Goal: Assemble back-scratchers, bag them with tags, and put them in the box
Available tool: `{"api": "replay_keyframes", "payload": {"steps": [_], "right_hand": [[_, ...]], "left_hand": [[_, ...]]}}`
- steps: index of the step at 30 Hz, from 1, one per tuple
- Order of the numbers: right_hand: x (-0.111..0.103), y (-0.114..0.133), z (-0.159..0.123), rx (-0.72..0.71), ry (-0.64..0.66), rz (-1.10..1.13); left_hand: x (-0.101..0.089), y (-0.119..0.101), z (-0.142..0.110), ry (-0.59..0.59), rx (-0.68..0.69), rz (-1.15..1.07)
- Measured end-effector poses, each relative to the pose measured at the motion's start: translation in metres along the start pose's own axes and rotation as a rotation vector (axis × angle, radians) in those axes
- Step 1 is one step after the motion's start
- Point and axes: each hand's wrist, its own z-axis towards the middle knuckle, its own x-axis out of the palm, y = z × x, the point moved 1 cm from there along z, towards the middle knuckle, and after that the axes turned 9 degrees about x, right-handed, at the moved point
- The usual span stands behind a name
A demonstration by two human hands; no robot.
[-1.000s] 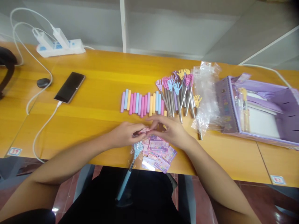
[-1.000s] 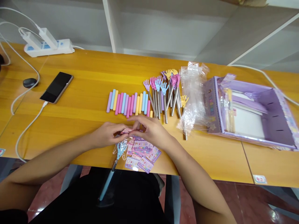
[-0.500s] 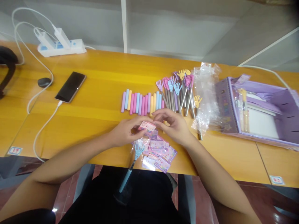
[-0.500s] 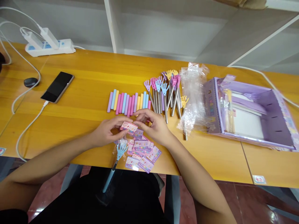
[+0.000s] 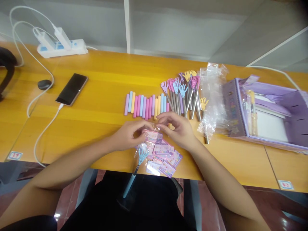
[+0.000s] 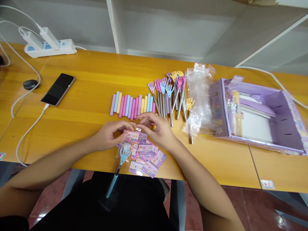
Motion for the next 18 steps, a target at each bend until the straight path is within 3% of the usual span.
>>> {"api": "replay_keyframes", "payload": {"steps": [8, 14, 18], "right_hand": [[-0.0026, -0.0010, -0.0010, -0.082, -0.149, 0.044], [-0.0064, 0.0020, 0.0001, -0.240, 0.057, -0.095], [-0.0060, 0.0039, 0.0023, -0.315, 0.098, -0.137]], "left_hand": [[0.0090, 0.0054, 0.0005, 0.014, -0.156, -0.189], [0.0095, 0.0071, 0.0019, 0.004, -0.203, -0.243], [0.0113, 0.0062, 0.0014, -0.001, -0.199, -0.278]]}}
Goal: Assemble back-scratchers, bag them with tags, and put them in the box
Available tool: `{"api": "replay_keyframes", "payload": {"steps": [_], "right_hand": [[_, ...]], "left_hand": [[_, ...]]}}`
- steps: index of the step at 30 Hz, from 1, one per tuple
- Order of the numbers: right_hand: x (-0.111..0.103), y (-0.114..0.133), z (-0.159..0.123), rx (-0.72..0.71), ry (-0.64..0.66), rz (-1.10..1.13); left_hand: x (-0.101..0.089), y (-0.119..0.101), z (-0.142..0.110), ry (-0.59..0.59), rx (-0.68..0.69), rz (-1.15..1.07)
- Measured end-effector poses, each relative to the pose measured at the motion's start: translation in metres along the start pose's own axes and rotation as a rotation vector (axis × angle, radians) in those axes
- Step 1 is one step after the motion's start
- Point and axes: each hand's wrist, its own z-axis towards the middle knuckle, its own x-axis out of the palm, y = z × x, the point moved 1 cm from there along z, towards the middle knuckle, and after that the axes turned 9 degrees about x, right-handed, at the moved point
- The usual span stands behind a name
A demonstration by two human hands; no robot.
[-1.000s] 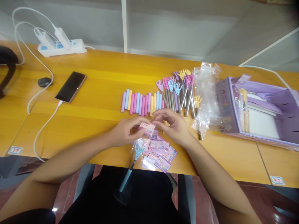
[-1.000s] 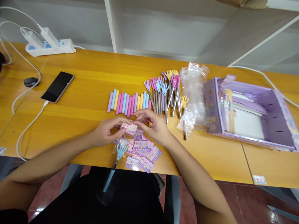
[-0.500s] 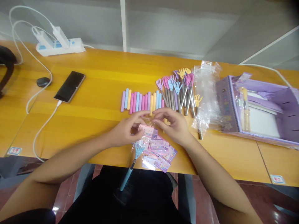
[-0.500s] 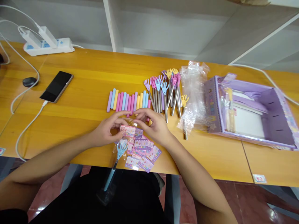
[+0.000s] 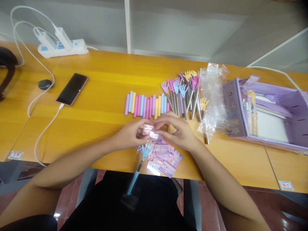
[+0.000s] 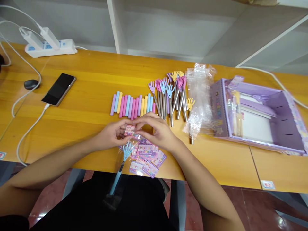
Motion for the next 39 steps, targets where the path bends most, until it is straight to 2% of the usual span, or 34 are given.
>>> {"api": "replay_keyframes", "payload": {"steps": [8, 12, 16, 21, 25, 30, 39], "right_hand": [[-0.002, 0.001, -0.001, -0.021, 0.023, 0.013], [0.003, 0.002, -0.001, 0.001, 0.058, 0.027], [0.009, 0.002, -0.001, 0.000, 0.044, 0.043], [0.014, 0.000, -0.003, 0.143, 0.031, 0.002], [0.018, -0.002, -0.004, 0.258, 0.144, 0.054], [0.020, 0.000, -0.006, 0.321, 0.253, 0.150], [0.016, 0.002, -0.005, 0.335, 0.312, 0.202]], "left_hand": [[0.002, -0.005, -0.001, -0.008, 0.043, 0.029], [-0.003, -0.009, 0.000, -0.039, 0.087, 0.116], [-0.006, -0.009, 0.000, -0.044, 0.077, 0.090], [-0.002, -0.005, -0.002, -0.057, 0.039, 0.015], [-0.001, -0.003, -0.002, -0.031, 0.043, -0.003], [-0.003, 0.000, -0.003, 0.003, 0.024, 0.011], [-0.004, 0.000, -0.004, 0.023, 0.022, 0.029]]}}
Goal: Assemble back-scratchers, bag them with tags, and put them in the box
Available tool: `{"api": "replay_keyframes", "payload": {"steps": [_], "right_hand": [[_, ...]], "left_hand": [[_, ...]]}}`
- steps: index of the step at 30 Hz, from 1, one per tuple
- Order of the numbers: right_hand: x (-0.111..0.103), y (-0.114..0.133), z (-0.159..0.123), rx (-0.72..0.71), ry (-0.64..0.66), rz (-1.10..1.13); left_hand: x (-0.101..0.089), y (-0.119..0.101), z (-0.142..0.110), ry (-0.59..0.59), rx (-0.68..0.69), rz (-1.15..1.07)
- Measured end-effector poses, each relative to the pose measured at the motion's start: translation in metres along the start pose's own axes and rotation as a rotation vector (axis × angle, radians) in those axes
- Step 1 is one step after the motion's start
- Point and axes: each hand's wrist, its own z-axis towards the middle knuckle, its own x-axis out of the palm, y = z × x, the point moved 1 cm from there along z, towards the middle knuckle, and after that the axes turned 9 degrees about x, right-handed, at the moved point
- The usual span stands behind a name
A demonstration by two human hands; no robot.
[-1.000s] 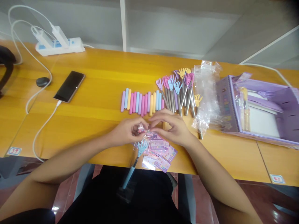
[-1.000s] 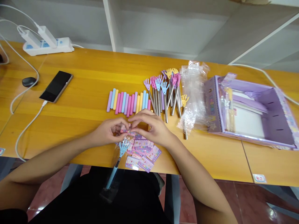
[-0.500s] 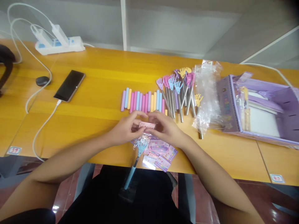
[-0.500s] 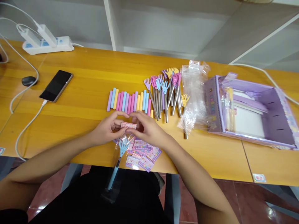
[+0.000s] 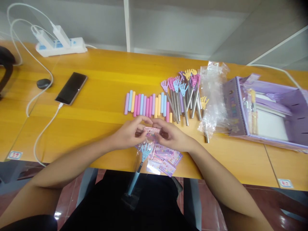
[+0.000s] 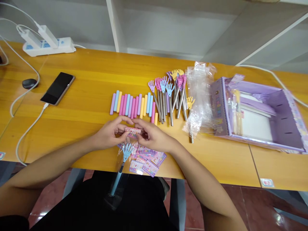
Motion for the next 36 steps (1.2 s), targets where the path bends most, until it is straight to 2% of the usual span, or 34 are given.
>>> {"api": "replay_keyframes", "payload": {"steps": [6, 11, 16, 19, 23, 25, 28, 31, 33, 36], "right_hand": [[-0.002, -0.004, -0.001, 0.023, -0.032, 0.036], [-0.001, -0.007, 0.000, 0.030, -0.071, 0.092], [0.000, -0.013, 0.006, 0.031, -0.065, 0.343], [0.003, -0.013, 0.008, 0.091, 0.081, 0.511], [0.010, 0.000, 0.005, 0.165, 0.373, 0.557], [0.013, 0.009, 0.004, 0.156, 0.401, 0.539], [0.012, 0.017, 0.005, 0.132, 0.318, 0.502], [0.000, 0.017, 0.007, 0.124, 0.176, 0.433], [-0.015, 0.017, 0.006, 0.139, 0.031, 0.399], [-0.046, 0.022, -0.004, 0.173, -0.250, 0.377]], "left_hand": [[0.000, -0.008, 0.002, -0.010, -0.048, -0.090], [-0.003, -0.013, 0.001, 0.045, -0.136, -0.043], [-0.007, -0.012, 0.004, 0.010, -0.082, -0.192], [-0.017, -0.010, 0.007, -0.109, -0.018, -0.274], [-0.034, -0.004, 0.014, -0.398, 0.124, -0.256], [-0.037, -0.001, 0.017, -0.533, 0.178, -0.262], [-0.038, 0.001, 0.019, -0.690, 0.235, -0.258], [-0.041, 0.001, 0.019, -0.773, 0.271, -0.285], [-0.045, 0.002, 0.019, -0.784, 0.274, -0.290], [-0.049, 0.005, 0.019, -0.700, 0.247, -0.269]]}}
